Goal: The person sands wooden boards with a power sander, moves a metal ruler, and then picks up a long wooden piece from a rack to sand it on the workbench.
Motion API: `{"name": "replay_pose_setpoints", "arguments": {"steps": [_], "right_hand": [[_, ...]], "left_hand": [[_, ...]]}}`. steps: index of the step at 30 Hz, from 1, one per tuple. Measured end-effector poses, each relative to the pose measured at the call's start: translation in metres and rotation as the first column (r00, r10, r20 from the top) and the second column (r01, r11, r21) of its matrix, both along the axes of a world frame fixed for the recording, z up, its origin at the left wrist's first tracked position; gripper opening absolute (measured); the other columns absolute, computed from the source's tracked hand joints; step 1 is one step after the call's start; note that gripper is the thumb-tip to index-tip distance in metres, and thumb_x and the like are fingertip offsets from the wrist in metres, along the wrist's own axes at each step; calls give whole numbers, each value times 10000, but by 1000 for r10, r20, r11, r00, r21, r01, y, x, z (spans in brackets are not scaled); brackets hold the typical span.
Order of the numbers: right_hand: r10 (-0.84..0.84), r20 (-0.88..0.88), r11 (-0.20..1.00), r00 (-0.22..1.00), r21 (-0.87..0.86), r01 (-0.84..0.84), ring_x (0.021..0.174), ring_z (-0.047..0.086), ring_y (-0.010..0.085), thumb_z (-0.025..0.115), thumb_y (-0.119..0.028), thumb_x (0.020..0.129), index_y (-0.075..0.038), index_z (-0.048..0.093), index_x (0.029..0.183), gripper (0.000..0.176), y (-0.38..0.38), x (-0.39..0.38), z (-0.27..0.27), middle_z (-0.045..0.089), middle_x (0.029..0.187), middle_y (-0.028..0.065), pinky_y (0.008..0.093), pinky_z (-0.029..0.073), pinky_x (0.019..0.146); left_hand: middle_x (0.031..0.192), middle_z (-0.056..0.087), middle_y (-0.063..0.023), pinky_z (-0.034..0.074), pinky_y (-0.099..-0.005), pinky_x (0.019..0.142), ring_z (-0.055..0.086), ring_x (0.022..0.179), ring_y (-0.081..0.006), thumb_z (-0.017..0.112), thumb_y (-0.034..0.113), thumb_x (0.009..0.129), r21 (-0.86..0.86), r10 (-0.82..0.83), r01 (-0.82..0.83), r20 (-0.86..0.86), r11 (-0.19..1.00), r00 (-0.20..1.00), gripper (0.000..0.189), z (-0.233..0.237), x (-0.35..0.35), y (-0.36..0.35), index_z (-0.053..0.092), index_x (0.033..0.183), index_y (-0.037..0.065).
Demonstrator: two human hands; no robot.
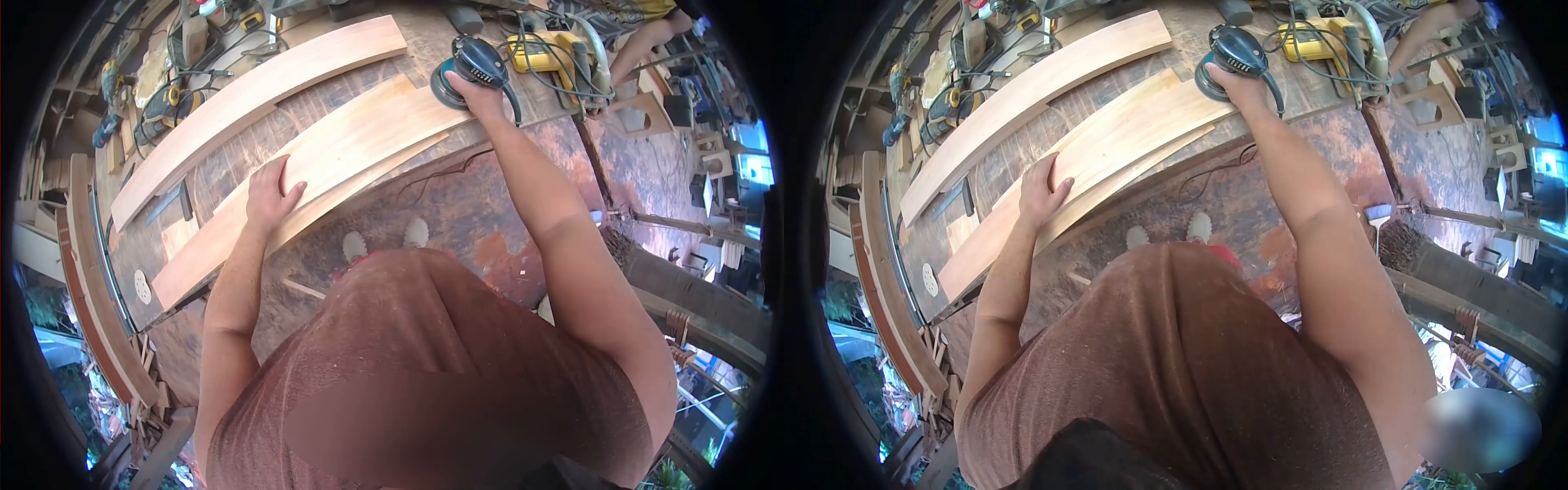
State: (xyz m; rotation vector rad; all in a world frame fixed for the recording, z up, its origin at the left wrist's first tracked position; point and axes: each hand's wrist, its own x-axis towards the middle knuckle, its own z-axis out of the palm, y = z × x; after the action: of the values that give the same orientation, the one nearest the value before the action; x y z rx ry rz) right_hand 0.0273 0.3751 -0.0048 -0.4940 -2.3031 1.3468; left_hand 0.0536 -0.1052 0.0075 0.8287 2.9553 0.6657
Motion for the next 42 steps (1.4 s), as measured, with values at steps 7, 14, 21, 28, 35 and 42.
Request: {"name": "replay_pose_setpoints", "arguments": {"steps": [7, 14, 21, 28, 35, 42], "right_hand": [[-28, 70, 1000, 997, -5, 28, 1011, 690, 206, 895, -359, 762, -24, 727, 1148, 538, 8, -10, -3, 742, 1100, 102, 341, 536, 929], [206, 200, 968, 958, -182, -170, 1205, 607, 270, 848, -493, 758, -26, 625, 1317, 762, -74, 30, 7, 656, 1283, 161, 364, 466, 1056], [371, 89, 897, 925, -292, -331, 1299, 571, 311, 924, -487, 668, -26, 448, 1463, 1035, -137, 33, -6, 600, 1371, 193, 389, 438, 1140], [193, 231, 962, 954, -238, -137, 1231, 602, 278, 886, -477, 719, -25, 595, 1341, 823, -72, 35, 1, 640, 1318, 163, 355, 470, 1063], [-94, 21, 990, 995, 106, 91, 1035, 698, 231, 900, -412, 738, -11, 719, 1153, 605, 13, 1, -7, 741, 1129, 130, 362, 532, 950], [-34, 28, 998, 999, 54, 33, 1062, 686, 233, 904, -413, 735, -14, 719, 1167, 617, 1, -10, -5, 737, 1138, 129, 369, 518, 965]], "left_hand": [[1291, 637, -200, 391, -484, 1066, 567, 1245, -377, 714, 412, 861, 9, 8, -8, 3, 1000, 1000, 654, -3, -2, -4, 558, 1365, 25], [1302, 634, -200, 387, -482, 1073, 564, 1250, -369, 716, 427, 860, 5, 3, -3, 20, 1000, 1000, 671, -4, -1, -4, 561, 1369, 19], [1287, 644, -209, 391, -485, 1081, 572, 1248, -374, 722, 426, 860, -14, 30, -30, 9, 999, 1000, 662, -2, 1, 2, 574, 1365, 23], [1274, 652, -215, 402, -489, 1074, 584, 1231, -383, 730, 418, 860, -16, 31, -31, 17, 999, 999, 667, 0, 2, 1, 562, 1373, 26], [1318, 634, -195, 382, -481, 1087, 557, 1270, -370, 722, 421, 868, -12, 39, -38, 37, 999, 999, 658, 0, 2, 0, 561, 1375, 33], [1329, 627, -188, 385, -484, 1084, 556, 1270, -365, 715, 430, 871, -9, 38, -38, 37, 999, 999, 662, -3, 1, -3, 558, 1375, 32]]}}
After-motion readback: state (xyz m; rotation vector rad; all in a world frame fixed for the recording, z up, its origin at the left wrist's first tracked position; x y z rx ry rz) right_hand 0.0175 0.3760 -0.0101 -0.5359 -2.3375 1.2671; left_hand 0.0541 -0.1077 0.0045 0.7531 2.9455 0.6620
